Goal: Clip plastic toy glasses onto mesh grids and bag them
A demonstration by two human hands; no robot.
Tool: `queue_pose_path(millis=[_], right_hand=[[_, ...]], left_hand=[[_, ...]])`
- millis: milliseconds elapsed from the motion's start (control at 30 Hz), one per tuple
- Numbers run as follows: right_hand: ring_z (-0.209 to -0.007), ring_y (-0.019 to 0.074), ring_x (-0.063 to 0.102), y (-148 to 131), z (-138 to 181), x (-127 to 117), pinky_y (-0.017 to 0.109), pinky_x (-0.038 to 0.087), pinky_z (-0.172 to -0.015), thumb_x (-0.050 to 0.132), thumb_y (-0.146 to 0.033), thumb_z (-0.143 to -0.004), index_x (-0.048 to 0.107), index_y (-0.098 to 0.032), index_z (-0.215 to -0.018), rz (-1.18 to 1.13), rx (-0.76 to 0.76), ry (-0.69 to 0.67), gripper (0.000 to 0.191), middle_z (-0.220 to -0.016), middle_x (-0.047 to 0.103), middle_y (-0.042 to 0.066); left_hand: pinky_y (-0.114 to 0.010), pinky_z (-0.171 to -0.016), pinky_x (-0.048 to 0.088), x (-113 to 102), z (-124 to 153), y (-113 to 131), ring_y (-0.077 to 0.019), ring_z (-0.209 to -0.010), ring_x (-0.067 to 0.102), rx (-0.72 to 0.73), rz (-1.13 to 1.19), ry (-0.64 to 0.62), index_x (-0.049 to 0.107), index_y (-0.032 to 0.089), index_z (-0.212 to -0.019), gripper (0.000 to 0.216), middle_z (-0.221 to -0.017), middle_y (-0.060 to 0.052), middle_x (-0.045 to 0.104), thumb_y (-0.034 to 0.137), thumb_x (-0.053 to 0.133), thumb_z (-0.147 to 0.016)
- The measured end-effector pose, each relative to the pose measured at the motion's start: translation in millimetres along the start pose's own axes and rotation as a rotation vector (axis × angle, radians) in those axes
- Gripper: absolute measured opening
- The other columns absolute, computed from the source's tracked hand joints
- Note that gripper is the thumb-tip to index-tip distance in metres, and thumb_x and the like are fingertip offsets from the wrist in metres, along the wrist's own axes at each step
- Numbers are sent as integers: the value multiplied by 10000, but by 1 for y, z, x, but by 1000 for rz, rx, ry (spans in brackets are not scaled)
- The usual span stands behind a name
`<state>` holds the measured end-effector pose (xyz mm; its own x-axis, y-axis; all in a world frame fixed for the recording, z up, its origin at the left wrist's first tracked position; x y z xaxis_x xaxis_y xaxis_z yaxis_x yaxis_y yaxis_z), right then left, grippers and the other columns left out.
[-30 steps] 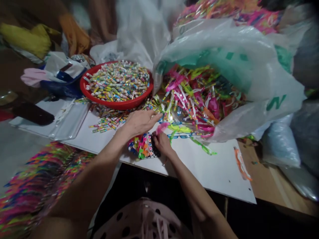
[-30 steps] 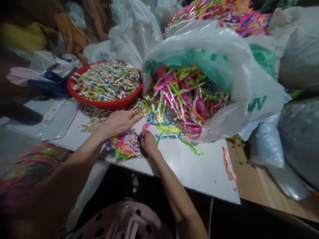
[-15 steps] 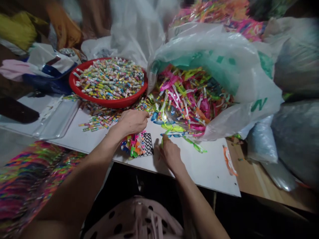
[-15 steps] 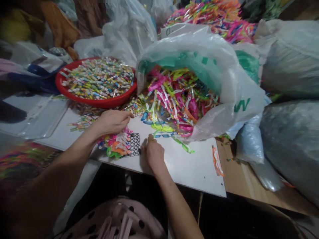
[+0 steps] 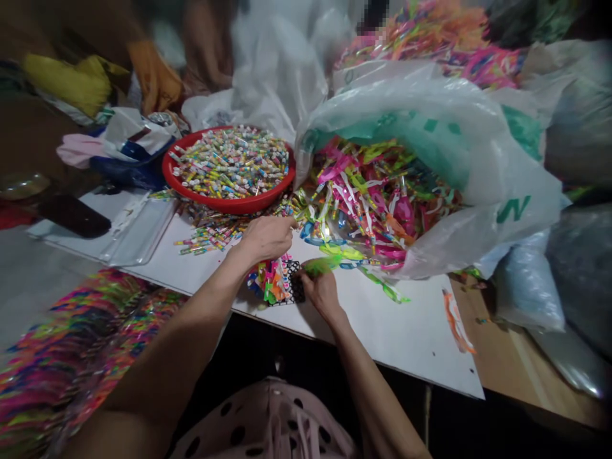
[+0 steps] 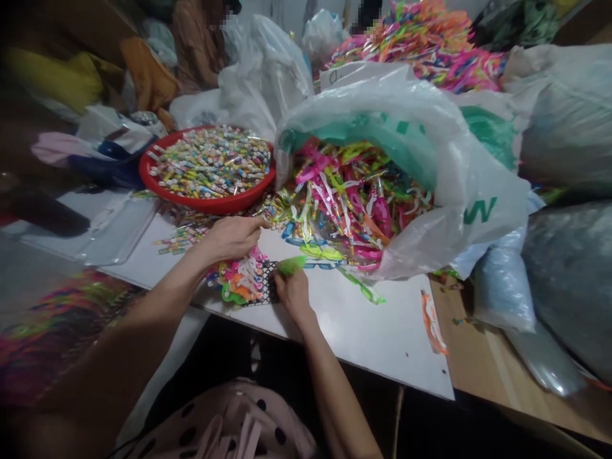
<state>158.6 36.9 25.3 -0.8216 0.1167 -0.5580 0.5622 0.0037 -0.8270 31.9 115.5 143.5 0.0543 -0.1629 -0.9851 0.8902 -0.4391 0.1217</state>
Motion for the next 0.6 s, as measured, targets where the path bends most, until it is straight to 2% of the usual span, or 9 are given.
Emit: queue_pose_path(millis=[100,200,333,433,533,600], right_hand=[[-871,183,612,14,-5,17,312,477,-817,388,-282,-893,618,-183,-946,75,38,-45,256,-895,665,54],[-956,183,594,15,-9,21,306,462,-845,378,-263,-913,590,-178,-1058,159,-16,-80,270,-1021,645,78],[-906,207,618,-3,-20,41,285,456,-783,418,-169,-889,600,-112,-978,434,-37,-290,210,-962,647,130],[-859,225,639,-17,-29,52,292,462,-709,404,-93,-858,571,-77,-1061,608,8,-343,264,-992,641,172],[-871,215,638,-19,-39,45,280,465,-713,444,-105,-849,586,-84,-1063,617,-64,-460,258,-1011,654,170],[-863,183,632,-10,-49,23,247,458,-737,486,-129,-845,629,-119,-985,589,-118,-523,201,-965,679,119]], left_hand=[[-369,-812,487,0,0,-1,-266,-974,656,22,22,-3,591,260,-1207,459,-1037,-93,709,244,294,-857],[-365,-832,476,0,1,-2,-259,-983,652,11,27,17,587,271,-1208,442,-1051,-79,706,264,299,-873],[-372,-843,467,0,3,-1,-264,-963,653,6,74,11,591,273,-1194,508,-1049,-70,705,499,227,-920],[-388,-844,467,0,2,-3,-284,-963,650,4,64,-10,597,268,-1181,626,-1036,-81,706,642,196,-879],[-400,-834,472,1,-1,-9,-294,-972,649,-34,-2,-25,583,259,-1201,548,-1031,-99,706,537,215,-906],[-390,-823,478,2,-2,-11,-284,-969,650,-36,-23,-39,571,265,-1219,484,-1048,-93,704,435,239,-911]])
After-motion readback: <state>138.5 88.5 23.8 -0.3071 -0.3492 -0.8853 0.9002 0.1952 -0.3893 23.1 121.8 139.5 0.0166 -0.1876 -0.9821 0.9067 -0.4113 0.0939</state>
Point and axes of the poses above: each hand's wrist, its own z-axis away from the middle knuckle, its own x-axis out of the palm, y = z × x, the point moved 5 cm from there along -z, towards the middle knuckle
